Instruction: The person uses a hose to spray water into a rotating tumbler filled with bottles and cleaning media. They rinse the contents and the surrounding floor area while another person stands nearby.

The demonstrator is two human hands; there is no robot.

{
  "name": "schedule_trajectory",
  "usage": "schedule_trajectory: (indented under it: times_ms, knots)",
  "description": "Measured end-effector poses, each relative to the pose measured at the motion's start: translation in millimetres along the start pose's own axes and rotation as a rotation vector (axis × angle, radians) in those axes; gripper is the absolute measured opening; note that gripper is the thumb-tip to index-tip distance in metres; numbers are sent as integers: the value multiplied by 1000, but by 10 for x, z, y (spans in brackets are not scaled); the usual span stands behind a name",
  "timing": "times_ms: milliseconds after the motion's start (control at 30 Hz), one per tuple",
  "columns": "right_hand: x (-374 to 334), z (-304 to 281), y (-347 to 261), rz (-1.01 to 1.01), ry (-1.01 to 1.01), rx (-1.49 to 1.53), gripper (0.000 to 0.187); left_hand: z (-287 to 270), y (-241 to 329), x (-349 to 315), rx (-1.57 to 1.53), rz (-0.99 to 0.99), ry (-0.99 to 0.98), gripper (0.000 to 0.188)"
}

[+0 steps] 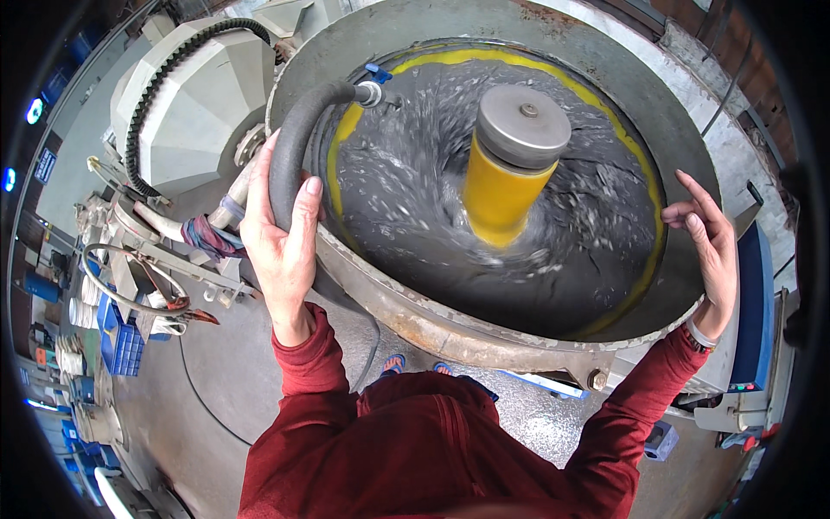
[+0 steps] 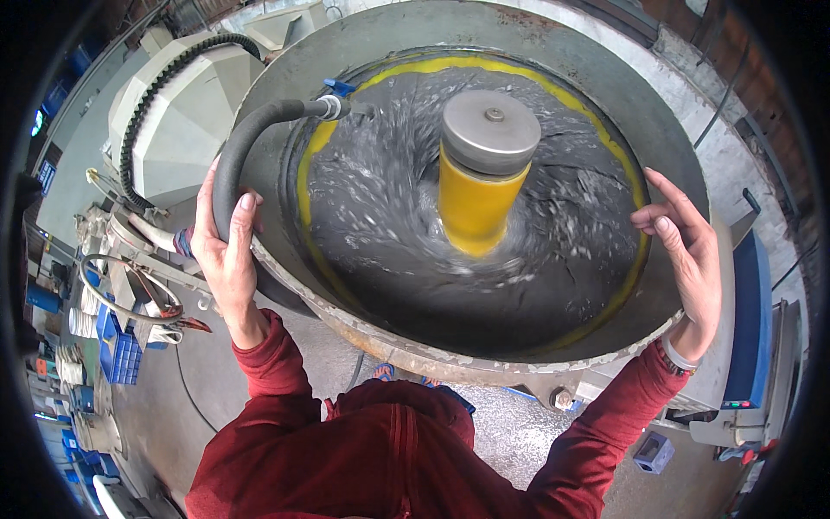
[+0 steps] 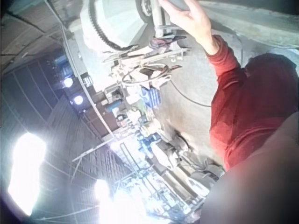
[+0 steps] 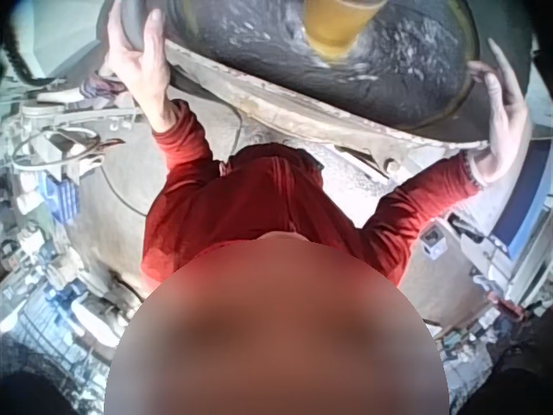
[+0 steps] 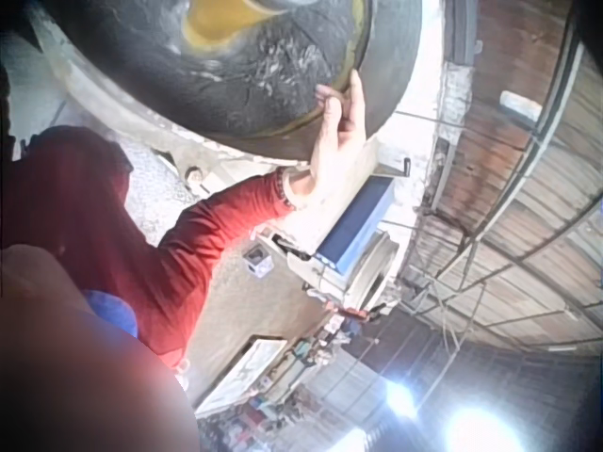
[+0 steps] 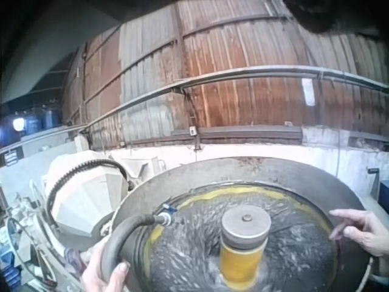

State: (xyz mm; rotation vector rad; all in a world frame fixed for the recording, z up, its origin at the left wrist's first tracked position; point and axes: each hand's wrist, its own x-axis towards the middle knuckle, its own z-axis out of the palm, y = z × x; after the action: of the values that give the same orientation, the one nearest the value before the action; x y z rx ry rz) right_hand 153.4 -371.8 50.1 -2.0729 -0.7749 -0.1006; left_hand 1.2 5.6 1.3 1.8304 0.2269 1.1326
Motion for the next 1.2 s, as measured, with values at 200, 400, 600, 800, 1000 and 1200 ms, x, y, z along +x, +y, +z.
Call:
schedule_trajectory:
  times_ms: [200,400,600,800,1000,1200]
  knots:
    - [-6,7,-12,8,7,14,42,-13,-10,1,68,13,7,44]
    - [1,-32,40,-15,-38,44,43,46,26,-1,7,45,30,43]
    - [0,-22,23,-4,-25,-18,54,43,17,-1,10,50,27,43]
    - [-11,-14,23,10,62,257,79,39,22,-4,29,37,27,43]
    - [2,-36,21,28,6,86,71,43,11,-4,15,47,34,43]
    - [-52,-42,12,38,-14,75,54,26,41,-67,7,23,29,43]
